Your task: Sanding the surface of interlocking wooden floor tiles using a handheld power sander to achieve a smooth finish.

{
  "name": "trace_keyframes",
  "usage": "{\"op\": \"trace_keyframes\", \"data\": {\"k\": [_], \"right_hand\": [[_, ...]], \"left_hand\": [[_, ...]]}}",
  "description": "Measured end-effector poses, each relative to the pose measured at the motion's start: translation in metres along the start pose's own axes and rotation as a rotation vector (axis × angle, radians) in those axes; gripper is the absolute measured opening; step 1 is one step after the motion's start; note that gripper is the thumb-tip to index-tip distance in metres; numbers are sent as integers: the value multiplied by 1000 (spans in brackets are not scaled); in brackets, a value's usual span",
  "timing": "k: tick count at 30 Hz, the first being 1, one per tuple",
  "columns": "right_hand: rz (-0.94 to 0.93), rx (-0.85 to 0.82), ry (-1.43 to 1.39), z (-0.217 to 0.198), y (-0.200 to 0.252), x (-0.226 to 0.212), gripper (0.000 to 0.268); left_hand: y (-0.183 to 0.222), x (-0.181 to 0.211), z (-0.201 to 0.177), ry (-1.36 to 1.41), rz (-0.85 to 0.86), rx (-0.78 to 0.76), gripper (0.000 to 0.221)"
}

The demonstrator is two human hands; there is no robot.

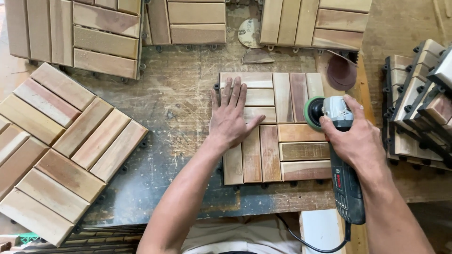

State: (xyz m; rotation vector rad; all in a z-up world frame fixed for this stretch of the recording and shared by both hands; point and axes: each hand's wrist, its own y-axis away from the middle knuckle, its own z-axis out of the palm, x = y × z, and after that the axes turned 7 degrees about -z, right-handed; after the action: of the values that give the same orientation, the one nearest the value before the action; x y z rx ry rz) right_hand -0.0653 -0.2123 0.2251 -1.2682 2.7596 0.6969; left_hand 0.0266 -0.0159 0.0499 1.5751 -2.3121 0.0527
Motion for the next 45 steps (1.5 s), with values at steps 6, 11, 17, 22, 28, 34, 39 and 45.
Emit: {"op": "trace_keyframes", "data": {"k": [6,11,17,22,28,34,39,45], "right_hand": [[-85,12,-11,13,4,-18,77],[-169,-23,41,23,12,-38,80],[-343,16,-25,49,18,-47,79],[-388,7,2,60,24,-55,82],[-458,29,42,69,36,-65,78],[-480,5,54,79,33,-74,76],[-512,-31,36,85,32,-83,76],[-535,-66,40,87,44,-95,79]], "left_hand": [[5,-6,16,166,6,160,90],[10,-7,12,282,-51,138,88],[23,-12,20,535,-71,292,83],[36,-25,0,1018,-117,309,89],[41,-34,-13,1209,-182,404,78],[52,-33,-25,1252,-186,366,79],[55,-38,-26,1357,-273,347,88],[50,-38,-16,1397,-263,396,86]]}}
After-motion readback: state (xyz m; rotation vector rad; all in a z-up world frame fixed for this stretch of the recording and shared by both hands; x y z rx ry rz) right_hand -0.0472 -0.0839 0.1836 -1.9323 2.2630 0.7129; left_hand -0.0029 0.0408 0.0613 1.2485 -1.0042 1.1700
